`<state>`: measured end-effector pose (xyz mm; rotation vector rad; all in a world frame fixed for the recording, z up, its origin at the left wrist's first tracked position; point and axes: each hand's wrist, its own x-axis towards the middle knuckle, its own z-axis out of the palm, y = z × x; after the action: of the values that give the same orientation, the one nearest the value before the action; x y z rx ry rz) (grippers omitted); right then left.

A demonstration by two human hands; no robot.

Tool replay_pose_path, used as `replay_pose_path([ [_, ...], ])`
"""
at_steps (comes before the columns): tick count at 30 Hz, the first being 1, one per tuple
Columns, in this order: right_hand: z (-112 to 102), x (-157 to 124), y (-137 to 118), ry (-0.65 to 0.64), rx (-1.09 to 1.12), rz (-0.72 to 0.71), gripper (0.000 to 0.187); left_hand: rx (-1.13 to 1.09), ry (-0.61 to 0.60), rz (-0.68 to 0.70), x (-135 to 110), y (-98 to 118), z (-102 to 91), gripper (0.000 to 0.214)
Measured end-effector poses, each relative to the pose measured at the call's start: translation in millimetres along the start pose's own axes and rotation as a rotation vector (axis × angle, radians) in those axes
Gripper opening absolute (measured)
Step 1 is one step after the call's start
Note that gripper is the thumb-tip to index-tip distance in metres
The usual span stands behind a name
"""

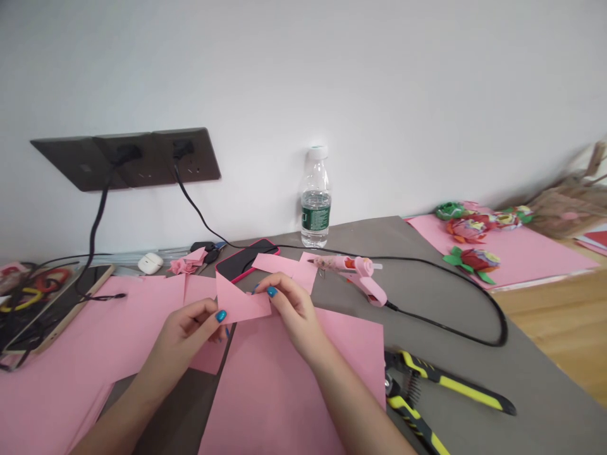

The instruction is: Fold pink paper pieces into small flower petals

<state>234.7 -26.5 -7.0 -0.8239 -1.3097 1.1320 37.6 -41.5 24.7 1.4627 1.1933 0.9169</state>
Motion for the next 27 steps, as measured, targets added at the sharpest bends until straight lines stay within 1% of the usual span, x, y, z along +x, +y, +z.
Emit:
replay_pose_path([
  [2, 1.6, -0.3, -0.7, -0.028, 0.006, 0.018, 0.017, 0.013, -0.020, -0.003, -0.1, -1.0, 0.1, 0.026],
  [6, 6.1, -1.8, -3.6, -0.142, -0.029, 0.076, 0.015, 0.026, -0.038, 0.006, -1.2, -1.9, -0.1, 0.024],
  [10, 7.7, -3.4, -4.7, -0.198, -0.053, 0.145, 0.023, -0.034, -0.006, 0.023, -2.0, -2.1, -0.9, 0.019],
  [13, 7.3, -3.6, -5.3, -0.228, 0.038, 0.201, 0.021, -0.072, 0.028, 0.037, -2.0, -3.2, -0.9, 0.020],
  [15, 6.8, -3.3, -5.6, -0.244, 0.123, 0.232, 0.025, -0.080, 0.049, 0.071, -2.1, -4.3, -0.5, 0.023],
  [17, 6.3, -3.3, -5.3, -0.239, 0.165, 0.235, 0.028, -0.085, 0.057, 0.119, -2.4, -5.4, 0.0, 0.024],
  [19, 5.9, -3.5, -4.8, -0.224, 0.174, 0.222, 0.026, -0.078, 0.031, 0.139, -2.5, -6.0, 0.7, 0.024],
  [22, 6.1, -4.1, -5.4, -0.241, 0.178, 0.209, 0.023, -0.054, -0.014, 0.141, -2.6, -6.2, 1.3, 0.021],
  [27, 7.0, -4.3, -9.5, -0.304, 0.150, 0.187, 0.019, -0.116, 0.005, 0.119, -2.6, -6.7, 0.3, 0.017],
])
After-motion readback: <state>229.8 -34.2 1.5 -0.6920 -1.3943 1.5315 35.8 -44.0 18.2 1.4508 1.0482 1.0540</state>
